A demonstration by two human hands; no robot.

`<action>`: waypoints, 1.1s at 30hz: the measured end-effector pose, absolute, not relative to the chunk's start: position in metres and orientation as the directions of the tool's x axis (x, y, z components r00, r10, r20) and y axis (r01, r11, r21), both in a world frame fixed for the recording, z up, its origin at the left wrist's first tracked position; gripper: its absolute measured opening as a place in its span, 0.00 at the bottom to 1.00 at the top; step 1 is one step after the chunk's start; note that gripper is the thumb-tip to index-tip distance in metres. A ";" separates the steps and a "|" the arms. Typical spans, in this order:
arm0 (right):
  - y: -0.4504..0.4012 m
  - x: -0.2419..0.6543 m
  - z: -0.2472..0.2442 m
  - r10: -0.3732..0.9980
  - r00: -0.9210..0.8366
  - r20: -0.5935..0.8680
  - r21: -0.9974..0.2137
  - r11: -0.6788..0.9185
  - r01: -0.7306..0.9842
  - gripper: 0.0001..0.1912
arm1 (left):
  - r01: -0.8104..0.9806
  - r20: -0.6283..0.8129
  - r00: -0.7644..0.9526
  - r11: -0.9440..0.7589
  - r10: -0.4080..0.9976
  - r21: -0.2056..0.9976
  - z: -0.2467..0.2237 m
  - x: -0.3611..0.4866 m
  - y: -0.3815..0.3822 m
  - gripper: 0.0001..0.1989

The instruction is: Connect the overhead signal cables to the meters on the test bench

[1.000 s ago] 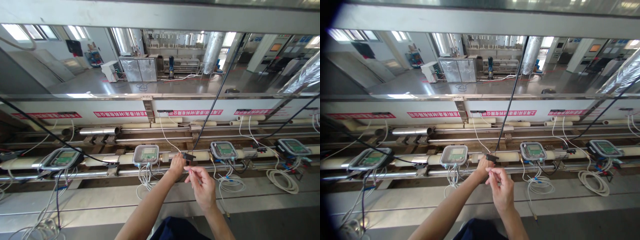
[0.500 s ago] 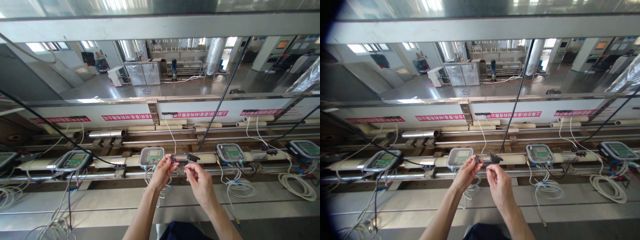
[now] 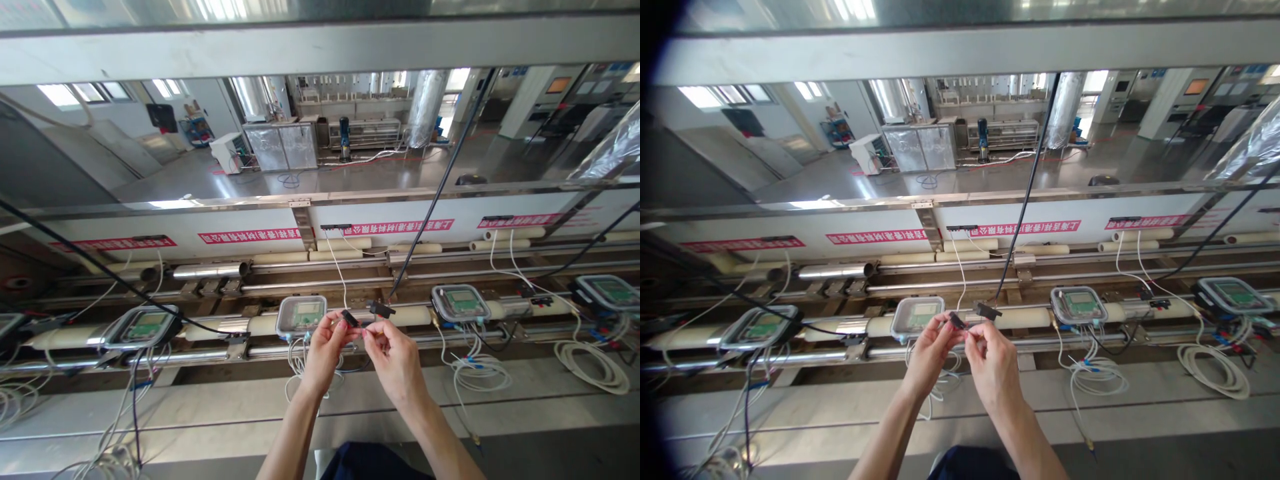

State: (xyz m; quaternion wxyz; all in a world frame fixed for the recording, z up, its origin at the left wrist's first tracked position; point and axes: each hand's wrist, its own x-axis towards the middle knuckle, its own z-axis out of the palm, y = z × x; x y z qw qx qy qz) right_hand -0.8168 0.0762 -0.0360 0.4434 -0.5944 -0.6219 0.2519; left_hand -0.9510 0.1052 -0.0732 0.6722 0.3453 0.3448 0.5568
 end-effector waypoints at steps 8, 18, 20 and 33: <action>0.079 -0.820 -0.033 0.958 0.110 0.266 -0.801 0.157 0.577 0.06 | -0.256 -0.045 0.014 0.047 0.999 0.966 -0.054 -0.935 0.094 0.14; 0.080 -0.822 -0.029 0.961 0.109 0.253 -0.802 0.146 0.579 0.05 | 0.176 0.130 -0.056 -0.118 0.990 0.977 -0.060 -0.937 0.091 0.07; 0.080 -0.822 -0.029 0.961 0.110 0.255 -0.802 0.146 0.579 0.06 | 0.193 0.158 -0.053 -0.145 0.986 0.970 -0.060 -0.937 0.090 0.07; 0.081 -0.826 -0.029 0.967 0.110 0.229 -0.824 0.132 0.550 0.06 | 0.353 0.286 -0.081 -0.241 0.955 0.904 -0.061 -0.938 0.088 0.06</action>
